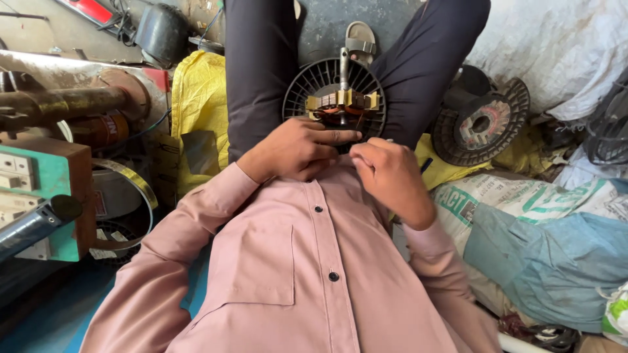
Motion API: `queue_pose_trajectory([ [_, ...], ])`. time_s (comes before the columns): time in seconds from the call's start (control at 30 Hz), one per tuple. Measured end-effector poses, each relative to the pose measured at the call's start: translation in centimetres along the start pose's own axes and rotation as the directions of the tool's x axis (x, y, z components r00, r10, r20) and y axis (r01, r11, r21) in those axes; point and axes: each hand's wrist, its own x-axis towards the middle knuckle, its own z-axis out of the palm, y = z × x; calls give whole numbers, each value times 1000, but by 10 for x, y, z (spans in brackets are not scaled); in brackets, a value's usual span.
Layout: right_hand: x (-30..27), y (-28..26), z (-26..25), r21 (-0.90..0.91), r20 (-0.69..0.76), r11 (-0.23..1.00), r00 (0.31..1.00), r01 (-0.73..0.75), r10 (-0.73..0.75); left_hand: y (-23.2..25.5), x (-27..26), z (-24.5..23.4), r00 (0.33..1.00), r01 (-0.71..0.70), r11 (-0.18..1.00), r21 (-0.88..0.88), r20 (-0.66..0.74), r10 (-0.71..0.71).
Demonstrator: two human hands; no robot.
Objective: Repairing or assembling a ceiling fan motor by manipulating the stator, wiring, and rotor components.
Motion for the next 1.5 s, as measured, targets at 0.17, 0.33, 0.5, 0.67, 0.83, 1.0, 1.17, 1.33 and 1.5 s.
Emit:
queue_pose_trajectory([
  [0.17, 43, -12, -38, -314, 180, 914, 961, 258, -209, -2, -14, 17, 987, 94, 986, -138, -115, -110],
  [0.33, 104, 15, -44, -345, 161, 850, 918, 397, -363, 1, -12, 21, 935, 201, 862, -466, -171, -311],
  [0.5, 139, 81, -21, -63, 189, 943, 932, 326, -309, -5, -19, 36, 852, 283, 651, -704, -127, -508],
  [0.67, 144, 117, -13, -12, 183, 992, 975, 126, -122, -7, -20, 42, 484, 473, 367, -801, -112, -868],
  [0.83, 136, 117, -20, 86, 130, 993, 987, 82, -93, -8, 21, -17, 632, 506, 797, -329, -487, -603],
  [1.0, 108, 83, -42, -36, -29, 992, 992, 122, -123, -48, 39, -18, 930, 255, 926, -279, -191, -314],
  [1.17, 55, 41, -32, -45, -136, 999, 990, -30, 24, -47, 47, -19, 961, 246, 945, -213, -72, -266],
  [1.33, 24, 21, 5, 65, -285, 991, 950, -116, 129, -50, 44, -16, 974, 208, 958, -197, -46, -221],
  [1.5, 6, 21, 40, 102, -447, 990, 884, -99, 134, -44, 36, -2, 946, 220, 924, -312, -161, -280],
])
